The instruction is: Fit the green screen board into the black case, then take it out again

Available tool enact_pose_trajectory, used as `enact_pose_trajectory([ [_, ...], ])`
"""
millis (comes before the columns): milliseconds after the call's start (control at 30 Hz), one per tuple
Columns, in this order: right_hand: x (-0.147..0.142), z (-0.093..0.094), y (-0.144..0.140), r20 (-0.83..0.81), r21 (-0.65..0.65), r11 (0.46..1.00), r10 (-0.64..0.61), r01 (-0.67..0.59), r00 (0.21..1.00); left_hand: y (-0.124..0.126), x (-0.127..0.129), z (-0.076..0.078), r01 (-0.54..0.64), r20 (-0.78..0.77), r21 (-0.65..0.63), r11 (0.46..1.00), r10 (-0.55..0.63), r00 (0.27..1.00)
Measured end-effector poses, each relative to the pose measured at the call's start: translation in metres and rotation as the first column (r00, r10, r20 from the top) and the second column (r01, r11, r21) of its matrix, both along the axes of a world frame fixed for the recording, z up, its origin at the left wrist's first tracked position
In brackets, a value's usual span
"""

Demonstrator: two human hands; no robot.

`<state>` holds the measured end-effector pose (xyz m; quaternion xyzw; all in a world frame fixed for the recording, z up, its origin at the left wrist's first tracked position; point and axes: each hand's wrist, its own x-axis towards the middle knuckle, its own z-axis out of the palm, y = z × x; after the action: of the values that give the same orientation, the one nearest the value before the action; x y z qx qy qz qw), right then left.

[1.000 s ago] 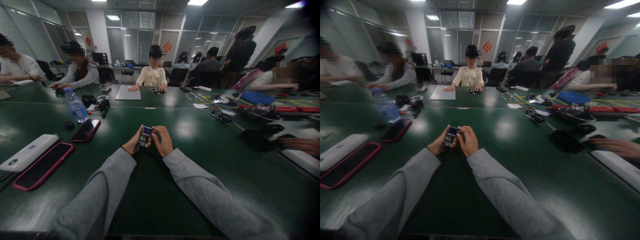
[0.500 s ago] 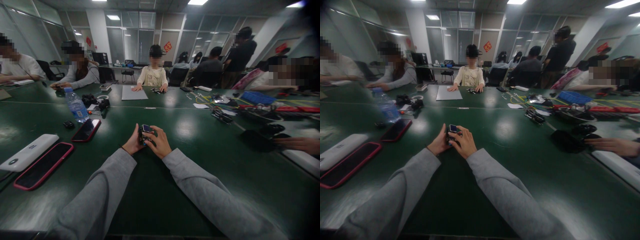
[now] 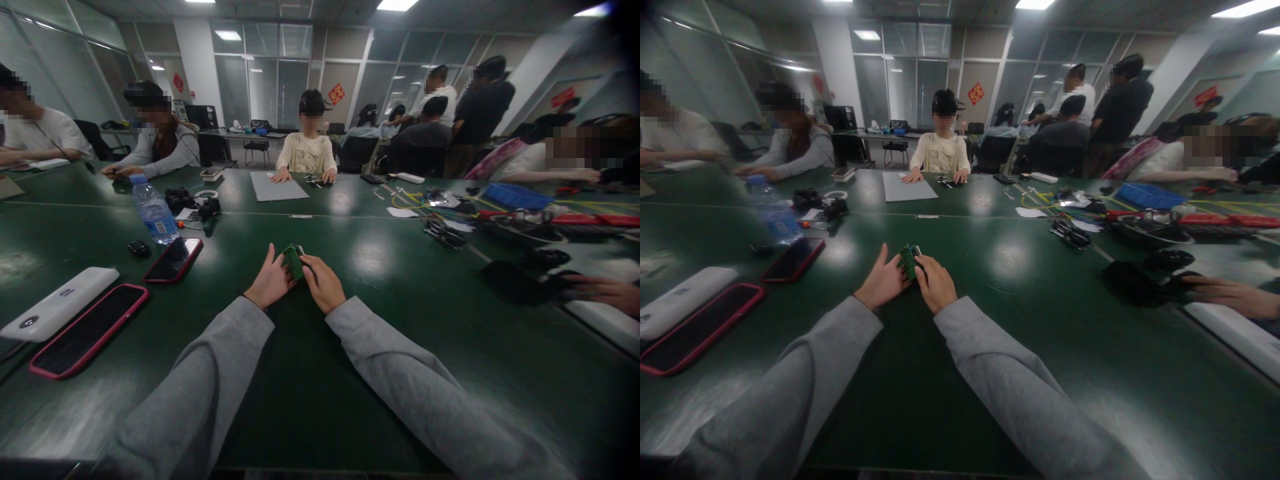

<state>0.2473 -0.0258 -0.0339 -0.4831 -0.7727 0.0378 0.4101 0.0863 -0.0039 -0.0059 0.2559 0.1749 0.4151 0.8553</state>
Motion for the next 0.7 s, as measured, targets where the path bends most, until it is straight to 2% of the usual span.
enact_pose_trajectory([
  [167,0.001,-0.005,0.004,-0.071,-0.042,0.998,-0.038,0.035,0.997,-0.013,0.006,0.011,-0.037,0.014,0.127,0.991,0.035,0.999],
  [333,0.007,-0.011,0.011,-0.223,0.002,0.996,-0.085,0.087,0.971,-0.022,0.008,0.012,0.056,0.006,0.195,0.979,-0.059,0.998],
  [500,0.017,-0.023,0.025,-0.466,-0.095,0.984,-0.176,0.148,0.867,-0.021,0.007,0.008,0.153,-0.04,0.22,0.964,-0.148,0.988],
  [600,0.03,-0.029,0.033,-0.567,-0.145,0.983,-0.176,0.113,0.804,-0.015,0.005,0.003,0.149,-0.095,0.202,0.968,-0.132,0.987],
  [700,0.062,-0.028,0.034,-0.631,-0.271,0.96,-0.226,0.062,0.742,-0.009,0.001,-0.003,0.124,-0.14,0.188,0.974,-0.099,0.985],
])
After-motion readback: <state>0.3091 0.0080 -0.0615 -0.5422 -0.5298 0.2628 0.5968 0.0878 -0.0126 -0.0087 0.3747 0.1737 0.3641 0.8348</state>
